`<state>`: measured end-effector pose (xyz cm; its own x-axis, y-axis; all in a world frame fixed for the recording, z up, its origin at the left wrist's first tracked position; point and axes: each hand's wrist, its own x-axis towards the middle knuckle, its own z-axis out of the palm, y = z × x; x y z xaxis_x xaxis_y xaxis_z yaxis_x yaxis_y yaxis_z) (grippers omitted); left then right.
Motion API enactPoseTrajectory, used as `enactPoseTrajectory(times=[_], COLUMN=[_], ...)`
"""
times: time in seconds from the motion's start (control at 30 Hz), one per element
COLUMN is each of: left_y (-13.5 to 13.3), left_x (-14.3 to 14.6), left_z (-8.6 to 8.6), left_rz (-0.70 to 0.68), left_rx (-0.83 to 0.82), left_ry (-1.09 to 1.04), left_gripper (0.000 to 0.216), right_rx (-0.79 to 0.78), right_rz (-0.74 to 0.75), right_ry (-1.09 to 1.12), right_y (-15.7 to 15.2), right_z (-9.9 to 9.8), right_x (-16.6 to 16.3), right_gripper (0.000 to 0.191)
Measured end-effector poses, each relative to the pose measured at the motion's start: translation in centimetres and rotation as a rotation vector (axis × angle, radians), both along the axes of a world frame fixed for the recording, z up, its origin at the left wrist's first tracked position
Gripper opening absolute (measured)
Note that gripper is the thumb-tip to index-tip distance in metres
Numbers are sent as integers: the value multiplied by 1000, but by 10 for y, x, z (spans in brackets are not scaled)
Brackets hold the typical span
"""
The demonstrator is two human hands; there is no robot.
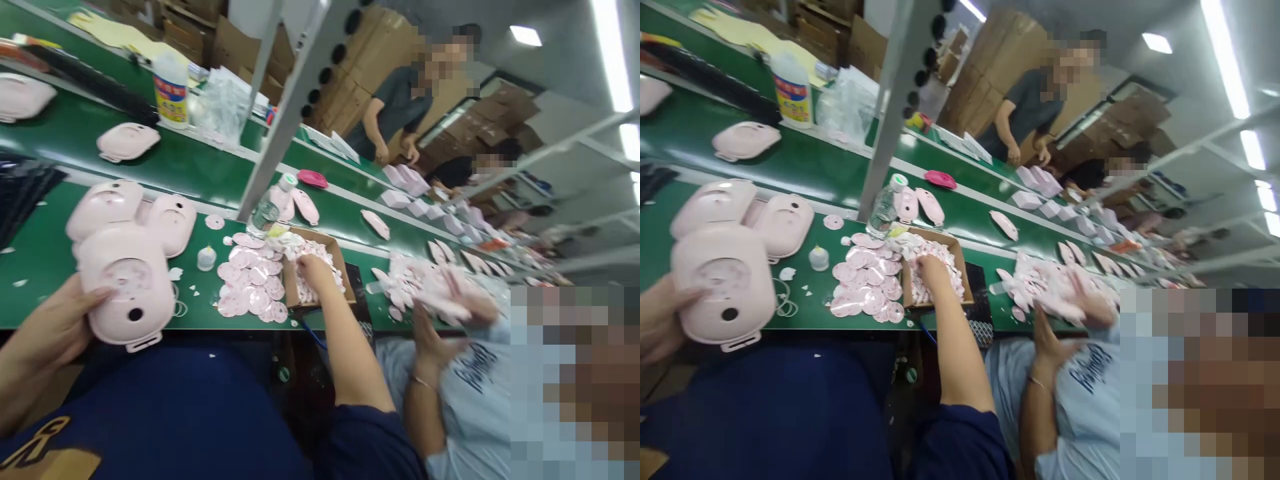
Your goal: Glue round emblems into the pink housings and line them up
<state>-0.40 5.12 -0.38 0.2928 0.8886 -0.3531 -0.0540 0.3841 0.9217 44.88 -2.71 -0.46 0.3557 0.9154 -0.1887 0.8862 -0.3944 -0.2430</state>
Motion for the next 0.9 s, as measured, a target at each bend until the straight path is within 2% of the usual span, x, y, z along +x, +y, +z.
enactPoseTrajectory(times=[0.07, 0.13, 0.23, 0.33, 0.4, 0.5, 0.6, 0.67, 0.73, 0.77, 0.83, 0.9], left_y=[-12, -19, -22, -25, -27, -29, -29, -30, -32, -34, -37, -42], left_x=[9, 12, 12, 11, 11, 9, 6, 7, 10, 13, 21, 28], left_z=[7, 11, 14, 15, 15, 13, 11, 11, 12, 13, 15, 18], left_rz=[48, 49, 59, 62, 40, 5, -6, -13, -51, -80, -140, -176], left_rx=[-92, -98, -101, -102, -91, -53, -24, -26, -37, -36, -1, 71], left_ry=[-123, -175, -192, -208, -222, -222, -204, -196, -203, -210, -220, -212], left_gripper=[44, 55, 63, 68, 66, 57, 51, 54, 61, 64, 67, 65], right_rx=[-49, -92, -135, -164, -167, -121, 12, 128, 256, 320, 534, 737], right_rz=[53, 91, 69, 14, -18, -74, -151, -187, -128, -56, 290, 482], right_ry=[2, 6, -2, 1, 11, 19, 4, 2, 68, 125, 349, 347], right_y=[0, -1, -3, -7, -9, -10, -15, -23, -33, -37, -43, -43], right_z=[1, 1, 1, 0, 1, 6, 22, 38, 54, 60, 70, 73], right_x=[0, 4, 11, 12, 10, 9, 3, -16, -53, -77, -133, -184], right_gripper=[25, 20, 11, 35, 39, 30, 22, 27, 34, 32, 22, 22])
